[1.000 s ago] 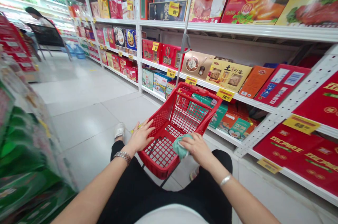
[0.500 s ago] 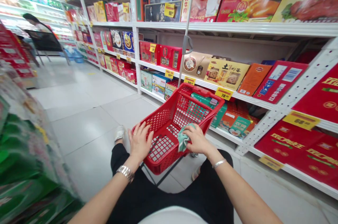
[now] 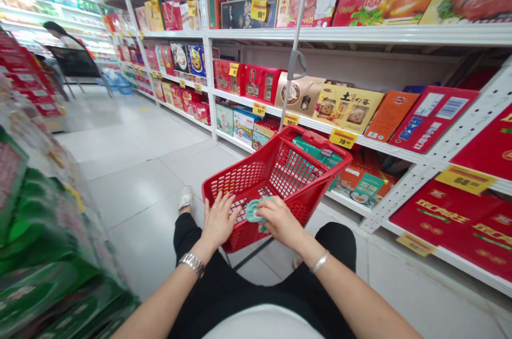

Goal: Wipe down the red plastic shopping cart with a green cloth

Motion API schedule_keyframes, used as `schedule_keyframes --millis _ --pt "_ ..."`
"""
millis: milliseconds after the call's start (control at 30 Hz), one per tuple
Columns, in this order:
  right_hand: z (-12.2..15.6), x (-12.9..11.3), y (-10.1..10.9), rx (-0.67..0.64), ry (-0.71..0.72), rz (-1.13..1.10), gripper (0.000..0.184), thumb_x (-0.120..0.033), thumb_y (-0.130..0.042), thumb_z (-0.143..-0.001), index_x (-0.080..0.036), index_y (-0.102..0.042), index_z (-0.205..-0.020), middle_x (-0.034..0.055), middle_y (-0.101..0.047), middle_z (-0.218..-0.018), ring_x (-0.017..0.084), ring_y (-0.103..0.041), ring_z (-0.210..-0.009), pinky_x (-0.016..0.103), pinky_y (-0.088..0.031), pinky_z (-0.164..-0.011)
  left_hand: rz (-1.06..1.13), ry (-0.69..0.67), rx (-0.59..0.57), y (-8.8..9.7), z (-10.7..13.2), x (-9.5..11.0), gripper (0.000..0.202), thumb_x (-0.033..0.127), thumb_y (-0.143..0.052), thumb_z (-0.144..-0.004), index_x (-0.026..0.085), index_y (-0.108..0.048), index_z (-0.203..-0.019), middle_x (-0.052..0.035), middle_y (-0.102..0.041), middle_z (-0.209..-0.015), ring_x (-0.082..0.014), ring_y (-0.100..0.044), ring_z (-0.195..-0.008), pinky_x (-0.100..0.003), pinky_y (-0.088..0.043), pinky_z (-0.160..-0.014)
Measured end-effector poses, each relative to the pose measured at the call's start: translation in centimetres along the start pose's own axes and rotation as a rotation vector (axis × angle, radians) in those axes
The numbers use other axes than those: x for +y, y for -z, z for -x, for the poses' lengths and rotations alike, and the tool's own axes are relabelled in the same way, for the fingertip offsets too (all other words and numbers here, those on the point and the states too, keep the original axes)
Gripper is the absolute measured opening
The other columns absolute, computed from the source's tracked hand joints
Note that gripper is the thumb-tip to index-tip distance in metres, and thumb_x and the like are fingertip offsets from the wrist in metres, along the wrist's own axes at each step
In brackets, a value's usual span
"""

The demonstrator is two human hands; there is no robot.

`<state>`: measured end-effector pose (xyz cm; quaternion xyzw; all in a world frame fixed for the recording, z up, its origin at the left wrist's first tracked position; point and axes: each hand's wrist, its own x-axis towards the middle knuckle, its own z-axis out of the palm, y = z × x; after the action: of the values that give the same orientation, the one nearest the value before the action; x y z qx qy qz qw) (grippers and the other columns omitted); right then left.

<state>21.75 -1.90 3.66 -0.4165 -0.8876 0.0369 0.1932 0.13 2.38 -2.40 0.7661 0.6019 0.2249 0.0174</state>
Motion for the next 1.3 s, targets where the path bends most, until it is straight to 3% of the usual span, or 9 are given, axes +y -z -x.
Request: schedule_keyframes --millis 133,233,333,433,667,833,1067,1200,1300 --pt "-2.2 -2.6 -0.7 -0.06 0.037 0.119 0.042 -0.023 -0.063 -0.094 -0.023 -0.056 -0.135 0.0101 -0.059 -0.137 0.025 -0.053 -0.113 0.041 -0.043 -0.098 -0.001 0.083 -0.023 0.2 -0.5 -1.3 0.052 0.035 -0.035 -0.1 0.016 -0.051 -0.146 -0.0146 -0.052 -0.151 -0.0323 -0.036 -0.149 -0.065 -0.02 -0.122" --pt "-4.1 -3.9 -1.8 -0.164 -0.014 0.249 0.026 -0.023 -0.06 -0.094 -0.019 -0.064 -0.119 0.0101 -0.067 -0.116 0.028 -0.053 -0.106 0.043 -0.043 -0.091 -0.002 0.204 -0.007 -0.2 -0.5 -2.0 0.053 0.033 -0.033 -0.1 0.016 -0.049 -0.147 -0.017 -0.047 -0.155 -0.0348 -0.031 -0.15 -0.072 -0.02 -0.118" --pt "-4.6 -3.3 -1.7 -0.218 -0.038 0.294 0.018 -0.025 -0.064 -0.091 -0.02 -0.067 -0.108 0.0084 -0.068 -0.108 0.027 -0.053 -0.103 0.041 -0.041 -0.089 0.015 0.224 0.0 -0.6 -0.5 -2.6 0.054 0.033 -0.034 -0.099 0.016 -0.048 -0.148 -0.018 -0.043 -0.158 -0.0352 -0.027 -0.152 -0.072 -0.021 -0.118" --pt "-3.6 -0.6 0.1 -0.235 -0.085 0.316 0.018 -0.026 -0.066 -0.09 -0.023 -0.068 -0.108 0.0072 -0.068 -0.111 0.026 -0.052 -0.103 0.039 -0.039 -0.088 0.025 0.233 -0.014 -0.9 -0.8 -3.3 0.055 0.035 -0.036 -0.098 0.018 -0.047 -0.149 -0.0177 -0.041 -0.159 -0.0356 -0.025 -0.153 -0.072 -0.02 -0.117" --pt "0.8 9.4 7.4 -0.188 -0.298 0.459 0.022 -0.018 -0.06 -0.091 -0.024 -0.069 -0.11 0.008 -0.068 -0.117 0.027 -0.049 -0.11 0.038 -0.034 -0.088 0.06 0.299 -0.079 -0.8 -2.3 -4.7 0.058 0.038 -0.036 -0.096 0.016 -0.047 -0.149 -0.0188 -0.035 -0.162 -0.0398 -0.023 -0.153 -0.076 -0.022 -0.115" --pt "0.9 12.4 9.2 -0.179 -0.357 0.475 0.018 -0.023 -0.061 -0.093 -0.023 -0.071 -0.109 0.0097 -0.067 -0.119 0.027 -0.049 -0.111 0.035 -0.034 -0.085 0.071 0.331 -0.094 -1.0 -3.9 -4.7 0.057 0.037 -0.035 -0.096 0.018 -0.049 -0.148 -0.0157 -0.035 -0.162 -0.0389 -0.025 -0.152 -0.074 -0.023 -0.116" --pt "0.0 11.4 8.0 -0.178 -0.444 0.481 0.023 -0.015 -0.053 -0.093 -0.022 -0.072 -0.104 0.011 -0.066 -0.114 0.029 -0.047 -0.105 0.04 -0.032 -0.085 0.081 0.307 -0.066 -1.5 -5.9 -5.6 0.052 0.03 -0.036 -0.095 0.02 -0.055 -0.143 -0.0162 -0.04 -0.16 -0.0385 -0.028 -0.151 -0.076 -0.024 -0.114" --pt "0.6 9.6 7.5 -0.162 -0.437 0.524 0.025 -0.013 -0.051 -0.093 -0.022 -0.071 -0.106 0.0114 -0.065 -0.114 0.029 -0.046 -0.106 0.04 -0.032 -0.086 0.064 0.305 -0.052 -0.6 -6.3 -6.5 0.048 0.03 -0.037 -0.096 0.024 -0.06 -0.138 -0.014 -0.044 -0.158 -0.0398 -0.028 -0.151 -0.079 -0.019 -0.113" --pt "1.1 7.7 6.8 -0.143 -0.438 0.566 0.024 -0.014 -0.051 -0.094 -0.022 -0.07 -0.106 0.0111 -0.065 -0.113 0.029 -0.046 -0.105 0.041 -0.033 -0.086 -0.004 0.328 0.042 0.3 -5.8 -5.9 0.048 0.03 -0.034 -0.098 0.02 -0.06 -0.137 -0.0157 -0.044 -0.157 -0.0396 -0.029 -0.151 -0.079 -0.013 -0.115"
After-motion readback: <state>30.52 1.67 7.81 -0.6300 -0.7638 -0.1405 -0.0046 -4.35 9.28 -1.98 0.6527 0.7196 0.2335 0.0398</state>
